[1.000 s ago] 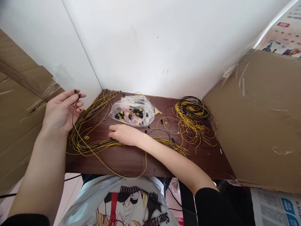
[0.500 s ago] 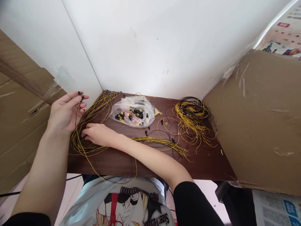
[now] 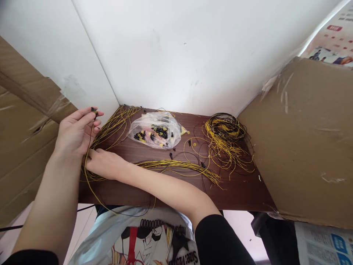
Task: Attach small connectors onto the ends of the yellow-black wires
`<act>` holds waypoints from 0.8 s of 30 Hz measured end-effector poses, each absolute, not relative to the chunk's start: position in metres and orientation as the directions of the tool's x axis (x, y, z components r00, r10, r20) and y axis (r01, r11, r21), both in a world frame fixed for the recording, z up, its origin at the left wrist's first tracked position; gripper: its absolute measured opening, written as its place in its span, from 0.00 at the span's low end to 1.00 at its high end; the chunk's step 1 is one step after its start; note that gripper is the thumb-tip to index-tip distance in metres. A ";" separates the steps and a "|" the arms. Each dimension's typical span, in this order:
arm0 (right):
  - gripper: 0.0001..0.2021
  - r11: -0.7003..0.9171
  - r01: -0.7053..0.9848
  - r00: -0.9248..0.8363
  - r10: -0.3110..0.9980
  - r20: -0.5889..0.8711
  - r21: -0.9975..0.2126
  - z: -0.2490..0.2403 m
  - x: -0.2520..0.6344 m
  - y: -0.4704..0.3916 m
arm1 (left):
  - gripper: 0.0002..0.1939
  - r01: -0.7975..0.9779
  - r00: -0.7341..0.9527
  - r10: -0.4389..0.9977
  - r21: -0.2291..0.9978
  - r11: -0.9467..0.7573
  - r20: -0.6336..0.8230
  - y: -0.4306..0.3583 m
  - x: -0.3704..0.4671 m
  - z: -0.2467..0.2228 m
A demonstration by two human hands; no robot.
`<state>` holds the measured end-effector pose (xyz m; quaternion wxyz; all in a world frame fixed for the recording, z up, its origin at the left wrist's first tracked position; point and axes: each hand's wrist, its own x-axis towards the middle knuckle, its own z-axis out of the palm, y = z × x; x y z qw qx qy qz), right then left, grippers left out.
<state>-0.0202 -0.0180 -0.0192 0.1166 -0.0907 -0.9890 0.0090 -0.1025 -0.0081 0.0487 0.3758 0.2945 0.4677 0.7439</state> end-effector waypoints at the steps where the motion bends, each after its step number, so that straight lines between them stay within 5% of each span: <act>1: 0.12 0.982 0.187 -0.952 0.189 0.241 -0.031 -0.020 -0.019 -0.019 | 0.08 -0.284 -0.544 0.835 0.917 -0.280 0.086 -0.008 -0.103 0.048; 8: 0.10 0.979 0.200 -0.943 0.203 0.263 -0.039 -0.020 0.001 -0.005 | 0.08 -0.288 -0.562 0.824 0.918 -0.273 0.068 -0.011 -0.104 0.050; 12: 0.07 0.954 0.205 -0.940 0.254 0.228 -0.218 -0.010 0.035 0.024 | 0.08 -0.303 -0.564 0.825 0.918 -0.255 0.043 -0.011 -0.105 0.051; 16: 0.07 0.850 0.378 -0.843 0.479 0.243 -0.366 0.004 0.079 0.067 | 0.09 -0.304 -0.554 0.832 0.923 -0.237 0.031 -0.010 -0.106 0.049; 24: 0.11 0.757 0.610 -0.755 0.645 0.118 -0.233 0.009 0.121 0.114 | 0.13 -0.260 -0.468 0.883 0.948 -0.182 0.041 0.004 -0.102 0.039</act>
